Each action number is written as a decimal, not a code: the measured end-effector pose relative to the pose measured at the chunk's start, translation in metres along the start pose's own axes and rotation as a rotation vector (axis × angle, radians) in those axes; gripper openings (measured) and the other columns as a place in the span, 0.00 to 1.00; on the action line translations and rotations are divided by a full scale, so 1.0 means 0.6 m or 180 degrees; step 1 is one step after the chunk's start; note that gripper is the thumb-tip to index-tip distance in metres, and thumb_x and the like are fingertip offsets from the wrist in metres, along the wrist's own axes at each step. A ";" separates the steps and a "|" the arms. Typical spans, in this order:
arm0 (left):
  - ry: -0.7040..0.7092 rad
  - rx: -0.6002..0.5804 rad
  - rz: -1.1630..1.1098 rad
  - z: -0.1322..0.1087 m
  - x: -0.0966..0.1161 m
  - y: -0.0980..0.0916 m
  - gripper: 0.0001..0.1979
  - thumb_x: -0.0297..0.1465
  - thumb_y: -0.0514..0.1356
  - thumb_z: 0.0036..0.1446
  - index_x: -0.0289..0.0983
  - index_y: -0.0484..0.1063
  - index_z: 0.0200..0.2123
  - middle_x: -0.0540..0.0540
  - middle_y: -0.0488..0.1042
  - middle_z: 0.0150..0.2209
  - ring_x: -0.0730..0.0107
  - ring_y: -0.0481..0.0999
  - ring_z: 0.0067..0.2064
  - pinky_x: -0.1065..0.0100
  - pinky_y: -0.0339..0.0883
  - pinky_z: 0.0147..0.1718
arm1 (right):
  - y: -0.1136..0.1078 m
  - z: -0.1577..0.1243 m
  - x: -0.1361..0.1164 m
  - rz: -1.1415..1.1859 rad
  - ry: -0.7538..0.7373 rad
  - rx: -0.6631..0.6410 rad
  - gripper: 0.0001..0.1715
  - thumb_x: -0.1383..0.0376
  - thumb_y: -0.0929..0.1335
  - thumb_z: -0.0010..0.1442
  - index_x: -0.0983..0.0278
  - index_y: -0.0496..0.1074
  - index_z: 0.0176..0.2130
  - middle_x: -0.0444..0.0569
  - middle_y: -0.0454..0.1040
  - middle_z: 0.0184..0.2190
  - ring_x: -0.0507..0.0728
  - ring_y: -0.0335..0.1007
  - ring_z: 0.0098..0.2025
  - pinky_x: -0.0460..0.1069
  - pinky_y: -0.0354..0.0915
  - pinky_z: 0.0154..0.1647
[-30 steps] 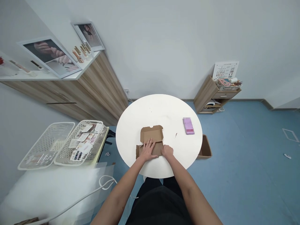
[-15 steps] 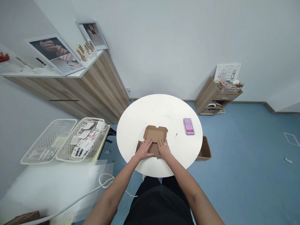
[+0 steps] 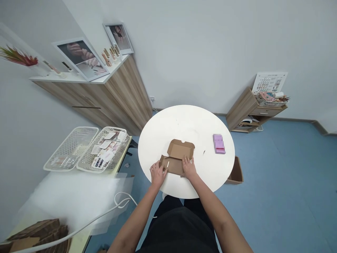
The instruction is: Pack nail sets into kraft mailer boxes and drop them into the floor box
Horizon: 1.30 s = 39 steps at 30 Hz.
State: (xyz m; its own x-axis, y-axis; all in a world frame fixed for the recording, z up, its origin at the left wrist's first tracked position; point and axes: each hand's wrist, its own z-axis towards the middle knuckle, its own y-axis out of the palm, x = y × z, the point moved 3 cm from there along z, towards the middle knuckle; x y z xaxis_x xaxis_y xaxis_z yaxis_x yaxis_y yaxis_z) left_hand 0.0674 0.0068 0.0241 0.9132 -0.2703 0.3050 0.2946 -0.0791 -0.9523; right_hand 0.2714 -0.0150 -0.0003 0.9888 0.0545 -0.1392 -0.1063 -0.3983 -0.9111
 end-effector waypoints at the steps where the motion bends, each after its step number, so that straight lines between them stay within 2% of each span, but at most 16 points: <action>1: 0.0047 -0.0021 -0.0018 0.001 0.005 0.006 0.11 0.32 0.54 0.61 0.39 0.76 0.40 0.39 0.65 0.57 0.48 0.62 0.56 0.47 0.58 0.55 | -0.001 0.000 0.000 -0.0018 -0.0002 -0.0008 0.67 0.49 0.76 0.43 0.69 0.46 0.69 0.65 0.43 0.69 0.70 0.36 0.71 0.66 0.21 0.68; 6: 0.0300 -0.0096 -0.0194 0.017 0.011 0.031 0.13 0.24 0.54 0.57 0.38 0.74 0.43 0.40 0.69 0.50 0.55 0.67 0.51 0.54 0.67 0.48 | -0.002 -0.001 0.000 -0.0122 -0.0017 -0.0035 0.66 0.47 0.74 0.46 0.71 0.43 0.69 0.64 0.42 0.70 0.69 0.35 0.71 0.66 0.23 0.68; 11: 0.0438 0.0122 -0.0437 0.040 0.004 0.038 0.12 0.22 0.53 0.57 0.37 0.72 0.41 0.39 0.65 0.58 0.53 0.65 0.58 0.51 0.66 0.54 | 0.003 0.001 0.000 -0.0162 0.0016 -0.0100 0.66 0.46 0.73 0.47 0.70 0.43 0.69 0.64 0.42 0.70 0.70 0.34 0.71 0.66 0.24 0.68; 13: 0.0473 0.0014 -0.0629 0.048 0.005 0.043 0.12 0.21 0.51 0.58 0.37 0.71 0.40 0.39 0.65 0.58 0.54 0.65 0.59 0.52 0.65 0.55 | 0.003 0.002 0.000 -0.0172 0.0017 -0.0047 0.65 0.46 0.73 0.47 0.70 0.44 0.69 0.64 0.42 0.70 0.70 0.34 0.71 0.67 0.24 0.68; 16: 0.0423 -0.0308 -0.0840 0.054 0.007 0.054 0.12 0.20 0.50 0.58 0.37 0.71 0.38 0.40 0.73 0.48 0.58 0.74 0.50 0.58 0.70 0.49 | 0.001 0.001 -0.002 -0.0185 0.0020 -0.0019 0.64 0.47 0.73 0.47 0.70 0.45 0.69 0.65 0.43 0.69 0.70 0.36 0.71 0.67 0.24 0.68; 19: 0.0379 -0.0408 -0.0883 0.051 0.009 0.063 0.14 0.19 0.50 0.57 0.37 0.71 0.40 0.42 0.75 0.39 0.60 0.77 0.42 0.61 0.73 0.41 | -0.002 0.000 -0.003 -0.0176 0.0032 -0.0051 0.64 0.47 0.73 0.47 0.71 0.45 0.69 0.65 0.43 0.69 0.70 0.37 0.71 0.67 0.24 0.68; 24: 0.0047 -0.0291 -0.1420 0.047 0.012 0.067 0.24 0.17 0.49 0.56 0.38 0.63 0.55 0.43 0.77 0.45 0.63 0.78 0.45 0.62 0.73 0.43 | -0.007 -0.002 -0.005 -0.0208 0.0016 -0.0085 0.63 0.47 0.73 0.48 0.70 0.46 0.69 0.65 0.43 0.69 0.70 0.38 0.71 0.67 0.25 0.68; 28: -0.0122 -0.0264 -0.1894 0.047 0.012 0.070 0.26 0.18 0.52 0.57 0.40 0.61 0.58 0.44 0.77 0.48 0.64 0.78 0.47 0.61 0.72 0.48 | -0.009 -0.003 -0.007 -0.0241 0.0043 -0.0089 0.62 0.48 0.73 0.48 0.71 0.47 0.69 0.66 0.43 0.69 0.70 0.39 0.70 0.67 0.26 0.68; 36: -0.0024 -0.0031 -0.1826 0.035 0.000 0.062 0.28 0.22 0.51 0.59 0.41 0.57 0.63 0.42 0.72 0.55 0.62 0.74 0.54 0.59 0.69 0.53 | -0.003 0.000 -0.002 -0.0197 0.0013 -0.0073 0.65 0.46 0.73 0.47 0.71 0.45 0.69 0.66 0.43 0.69 0.70 0.37 0.71 0.67 0.25 0.68; 39: 0.0013 0.0291 -0.1594 0.029 -0.008 0.043 0.26 0.26 0.51 0.61 0.41 0.56 0.63 0.41 0.70 0.56 0.59 0.70 0.57 0.56 0.65 0.55 | -0.002 0.000 -0.002 -0.0203 0.0015 -0.0072 0.64 0.46 0.73 0.47 0.71 0.45 0.69 0.65 0.42 0.69 0.70 0.36 0.71 0.66 0.24 0.68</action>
State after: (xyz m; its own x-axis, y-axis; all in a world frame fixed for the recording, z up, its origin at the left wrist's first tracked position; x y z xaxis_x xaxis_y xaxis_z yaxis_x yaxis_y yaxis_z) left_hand 0.0754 0.0225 -0.0018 0.6524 -0.2246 0.7238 0.7197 -0.1156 -0.6846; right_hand 0.2706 -0.0147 0.0011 0.9939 0.0763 -0.0792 -0.0406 -0.4147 -0.9091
